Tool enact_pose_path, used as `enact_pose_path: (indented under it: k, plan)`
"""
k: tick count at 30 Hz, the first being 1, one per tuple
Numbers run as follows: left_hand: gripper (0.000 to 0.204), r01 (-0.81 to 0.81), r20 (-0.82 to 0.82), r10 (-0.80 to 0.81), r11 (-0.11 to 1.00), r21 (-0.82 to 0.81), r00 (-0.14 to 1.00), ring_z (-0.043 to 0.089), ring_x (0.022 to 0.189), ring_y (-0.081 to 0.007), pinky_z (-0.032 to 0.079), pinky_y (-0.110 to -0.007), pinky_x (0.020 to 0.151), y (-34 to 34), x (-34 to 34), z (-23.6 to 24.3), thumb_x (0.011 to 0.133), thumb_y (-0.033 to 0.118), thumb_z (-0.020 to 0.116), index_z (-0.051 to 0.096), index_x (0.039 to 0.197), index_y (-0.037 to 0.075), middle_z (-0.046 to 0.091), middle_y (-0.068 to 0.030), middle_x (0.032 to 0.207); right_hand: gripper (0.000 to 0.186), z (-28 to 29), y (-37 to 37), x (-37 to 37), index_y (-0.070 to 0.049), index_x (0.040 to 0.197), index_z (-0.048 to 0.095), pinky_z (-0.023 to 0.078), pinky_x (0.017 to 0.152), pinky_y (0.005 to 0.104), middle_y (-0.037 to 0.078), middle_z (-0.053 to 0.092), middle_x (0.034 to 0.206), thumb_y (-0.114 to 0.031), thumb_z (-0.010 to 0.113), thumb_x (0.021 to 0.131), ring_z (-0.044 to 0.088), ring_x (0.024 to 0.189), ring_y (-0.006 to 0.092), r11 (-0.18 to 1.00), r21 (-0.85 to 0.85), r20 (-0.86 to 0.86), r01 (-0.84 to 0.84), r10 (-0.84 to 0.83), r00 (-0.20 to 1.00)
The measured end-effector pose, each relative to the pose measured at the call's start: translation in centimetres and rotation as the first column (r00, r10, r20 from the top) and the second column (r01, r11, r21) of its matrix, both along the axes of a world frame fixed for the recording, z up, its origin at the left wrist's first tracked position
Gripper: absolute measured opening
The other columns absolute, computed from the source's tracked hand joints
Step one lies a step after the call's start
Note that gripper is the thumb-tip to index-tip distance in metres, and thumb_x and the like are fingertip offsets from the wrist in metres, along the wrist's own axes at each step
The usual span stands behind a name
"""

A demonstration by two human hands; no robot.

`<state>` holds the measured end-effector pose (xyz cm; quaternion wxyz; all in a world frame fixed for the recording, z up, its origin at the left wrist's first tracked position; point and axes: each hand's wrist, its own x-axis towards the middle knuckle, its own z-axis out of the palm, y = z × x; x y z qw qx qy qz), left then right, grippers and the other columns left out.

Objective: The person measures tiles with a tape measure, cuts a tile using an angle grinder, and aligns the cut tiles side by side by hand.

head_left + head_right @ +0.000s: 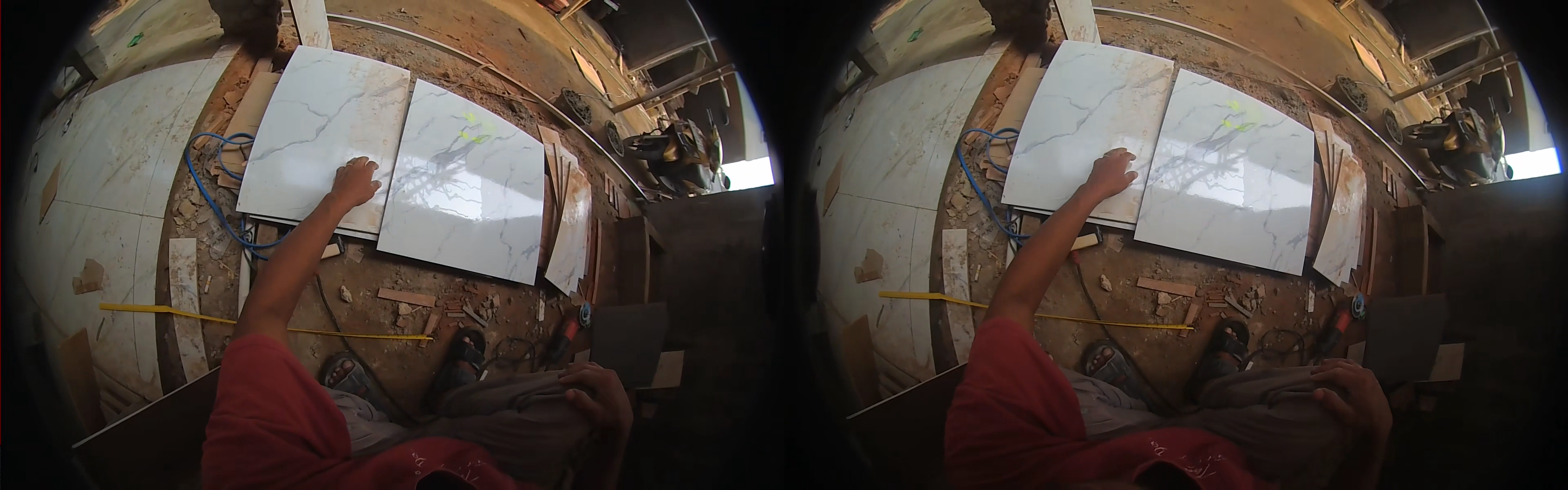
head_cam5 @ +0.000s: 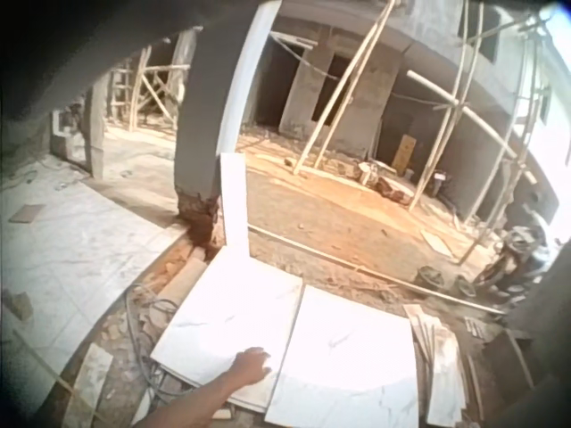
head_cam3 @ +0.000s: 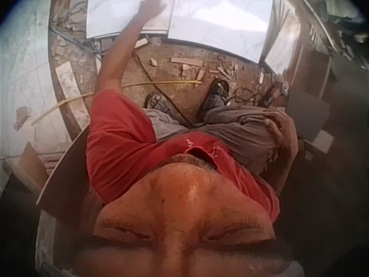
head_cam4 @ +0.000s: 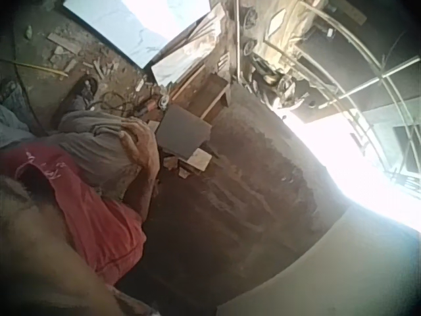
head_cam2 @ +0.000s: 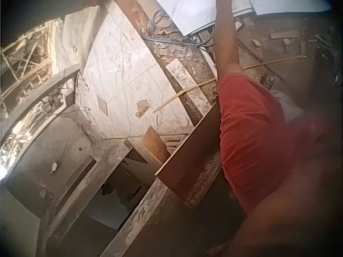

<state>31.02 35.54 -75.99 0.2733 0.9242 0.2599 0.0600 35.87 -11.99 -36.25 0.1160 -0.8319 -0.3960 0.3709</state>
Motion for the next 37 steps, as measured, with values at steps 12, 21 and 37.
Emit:
enact_pose_path:
  k: [12,21,37]
  plan:
    - [0.067,-0.643,-0.039,0.657,0.747,0.167,0.753,0.057,0.116,-0.0401,0.047,-0.047,0.095,14.0,-14.9,-2.5,0.082,0.038,0.071,0.049,0.133,-0.001,0.054,-0.0230,0.132,0.045,0.0,-4.6,2.3,0.003,0.106,0.068,0.048,0.090,0.0352,0.017,0.070,0.104,-0.032,0.065,0.080,0.067,0.101,0.0264,0.911,0.064,-0.099,0.408,-0.401,0.911]
    - [0.061,-0.668,-0.091,0.662,0.735,-0.118,0.744,0.069,0.088,-0.0307,0.052,-0.039,0.080,13.8,-15.6,-1.3,0.068,0.033,0.083,0.063,0.109,-0.008,0.070,-0.0214,0.099,0.047,0.7,-7.4,1.4,0.005,0.116,0.061,0.048,0.093,0.0357,0.018,0.070,0.106,-0.026,0.065,0.082,0.065,0.104,0.0253,0.822,0.166,-0.176,0.544,-0.518,0.837]
    - [0.057,-0.618,-0.046,0.696,0.603,-0.505,0.717,0.070,0.081,-0.0235,0.053,-0.033,0.074,17.7,-17.4,2.4,0.072,0.019,0.082,0.064,0.121,-0.002,0.072,-0.0173,0.097,0.058,-0.9,-8.8,1.2,0.001,0.114,0.060,0.046,0.090,0.0344,0.013,0.068,0.103,-0.045,0.068,0.080,0.063,0.100,0.0221,0.764,0.246,-0.196,0.596,-0.563,0.803]
